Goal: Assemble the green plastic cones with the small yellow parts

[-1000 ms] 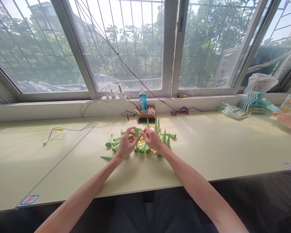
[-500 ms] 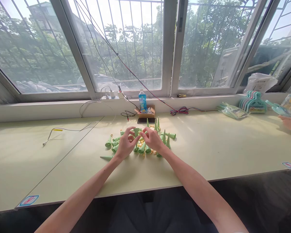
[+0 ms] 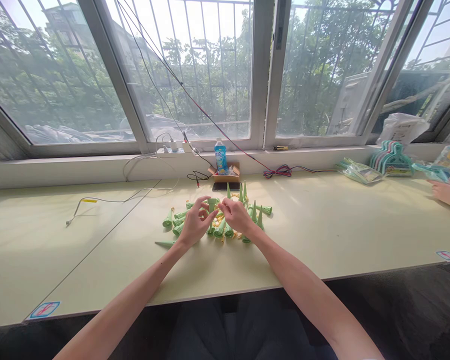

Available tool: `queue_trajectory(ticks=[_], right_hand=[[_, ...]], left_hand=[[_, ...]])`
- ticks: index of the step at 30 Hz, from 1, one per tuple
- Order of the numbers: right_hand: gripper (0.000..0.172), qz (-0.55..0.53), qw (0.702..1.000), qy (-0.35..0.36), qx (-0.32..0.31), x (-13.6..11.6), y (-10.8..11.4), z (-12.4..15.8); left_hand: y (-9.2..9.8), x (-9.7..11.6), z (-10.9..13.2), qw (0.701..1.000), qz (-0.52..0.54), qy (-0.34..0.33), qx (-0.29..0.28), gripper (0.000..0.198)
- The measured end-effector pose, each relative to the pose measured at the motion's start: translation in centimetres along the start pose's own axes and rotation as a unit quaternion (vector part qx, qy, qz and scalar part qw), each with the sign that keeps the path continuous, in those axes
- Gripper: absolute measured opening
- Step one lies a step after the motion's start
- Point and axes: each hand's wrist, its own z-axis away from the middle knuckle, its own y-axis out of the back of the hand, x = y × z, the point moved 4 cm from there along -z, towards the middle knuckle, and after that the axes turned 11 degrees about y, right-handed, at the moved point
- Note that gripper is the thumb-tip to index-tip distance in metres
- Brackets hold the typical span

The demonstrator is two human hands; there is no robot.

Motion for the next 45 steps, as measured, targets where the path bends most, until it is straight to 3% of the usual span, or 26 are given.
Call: queue_trajectory(ticks=[5, 18, 45], right_hand=[[0.034, 0.000, 1.000, -0.001, 0.004, -0.14, 0.04, -0.01], [0.017, -0.037, 0.999, -0.001, -0.012, -0.25, -0.11, 0.16], [0.025, -0.010, 1.000, -0.001, -0.006, -0.05, -0.10, 0.08]], left_hand=[[0.03, 0.02, 0.01, 1.000, 0.000, -0.001, 0.003, 0.040], [0.05, 0.03, 0.02, 1.000, -0.005, 0.004, 0.008, 0.041], [0.07, 0.23, 0.08, 1.000, -0.003, 0.000, 0.005, 0.040]])
